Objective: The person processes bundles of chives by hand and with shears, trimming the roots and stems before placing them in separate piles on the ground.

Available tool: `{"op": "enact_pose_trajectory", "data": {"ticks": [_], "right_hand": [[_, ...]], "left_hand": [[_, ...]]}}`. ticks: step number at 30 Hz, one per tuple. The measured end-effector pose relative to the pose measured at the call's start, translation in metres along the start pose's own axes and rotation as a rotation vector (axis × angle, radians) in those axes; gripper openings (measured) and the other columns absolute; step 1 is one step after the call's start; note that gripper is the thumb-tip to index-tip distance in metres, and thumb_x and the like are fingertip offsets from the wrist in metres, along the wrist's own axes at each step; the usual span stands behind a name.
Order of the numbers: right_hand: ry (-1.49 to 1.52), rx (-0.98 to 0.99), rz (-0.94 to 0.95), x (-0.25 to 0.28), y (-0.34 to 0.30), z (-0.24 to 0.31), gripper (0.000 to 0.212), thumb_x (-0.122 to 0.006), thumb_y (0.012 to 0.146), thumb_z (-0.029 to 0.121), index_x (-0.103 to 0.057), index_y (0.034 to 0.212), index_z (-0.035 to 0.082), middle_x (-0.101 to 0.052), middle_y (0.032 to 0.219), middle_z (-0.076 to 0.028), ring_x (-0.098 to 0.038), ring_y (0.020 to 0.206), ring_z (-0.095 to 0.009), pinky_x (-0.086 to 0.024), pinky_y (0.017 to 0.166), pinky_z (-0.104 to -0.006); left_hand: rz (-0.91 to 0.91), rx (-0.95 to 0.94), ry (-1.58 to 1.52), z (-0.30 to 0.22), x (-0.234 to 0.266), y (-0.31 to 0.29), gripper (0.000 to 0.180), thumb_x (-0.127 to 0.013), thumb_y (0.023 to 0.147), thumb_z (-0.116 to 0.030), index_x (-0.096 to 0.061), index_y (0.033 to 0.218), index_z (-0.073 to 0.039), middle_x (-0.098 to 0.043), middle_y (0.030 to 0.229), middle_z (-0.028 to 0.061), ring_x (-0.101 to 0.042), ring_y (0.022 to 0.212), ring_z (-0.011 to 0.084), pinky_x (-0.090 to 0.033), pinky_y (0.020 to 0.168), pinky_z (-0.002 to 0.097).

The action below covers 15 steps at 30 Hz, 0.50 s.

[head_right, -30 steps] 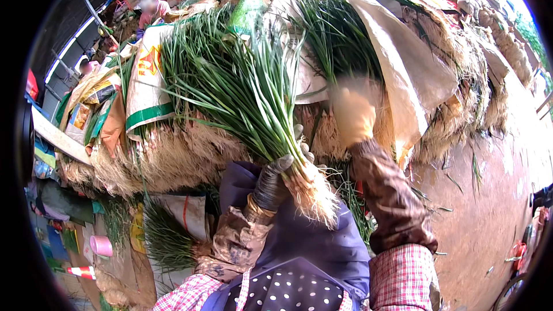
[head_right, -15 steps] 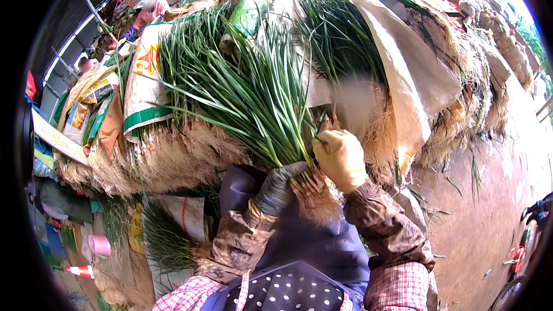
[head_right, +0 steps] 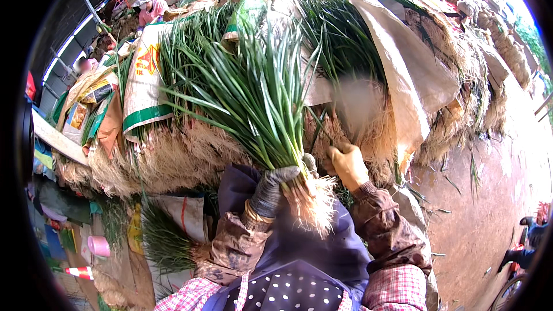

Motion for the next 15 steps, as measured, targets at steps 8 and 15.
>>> {"op": "enact_pose_trajectory", "data": {"ticks": [8,15], "right_hand": [[-1.060,0.591,-0.311,0.016,0.003,0.029,0.022,-0.060,0.082,0.023,-0.057,0.097,0.007,-0.059,0.060,-0.007,-0.059,0.050,-0.024,-0.048,0.047,-0.0371],[-0.889,0.587,-0.354,0.012,0.039,0.059,0.018,-0.062,0.083,0.023,-0.060,0.086,0.005,-0.062,0.066,-0.012,-0.061,0.057,-0.021,-0.049,0.053,-0.0328]], "left_hand": [[-0.018,-0.021,-0.177,0.000,-0.004,0.005,0.055,-0.061,0.081,-0.013,-0.037,0.129,-0.001,-0.054,0.113,0.0143,-0.053,0.106,0.0247,-0.046,0.091,0.0385],[-0.007,-0.128,-0.170,-0.003,-0.006,0.008,0.045,-0.061,0.079,-0.005,-0.045,0.120,0.000,-0.058,0.102,0.0107,-0.058,0.094,0.0234,-0.049,0.084,0.0345]]}}
Point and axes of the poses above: each hand's wrist, its own y-axis towards the middle knuckle, its own x-axis out of the back of the hand, z = x × y, the point moved 2 cm from there along y, towards the middle knuckle
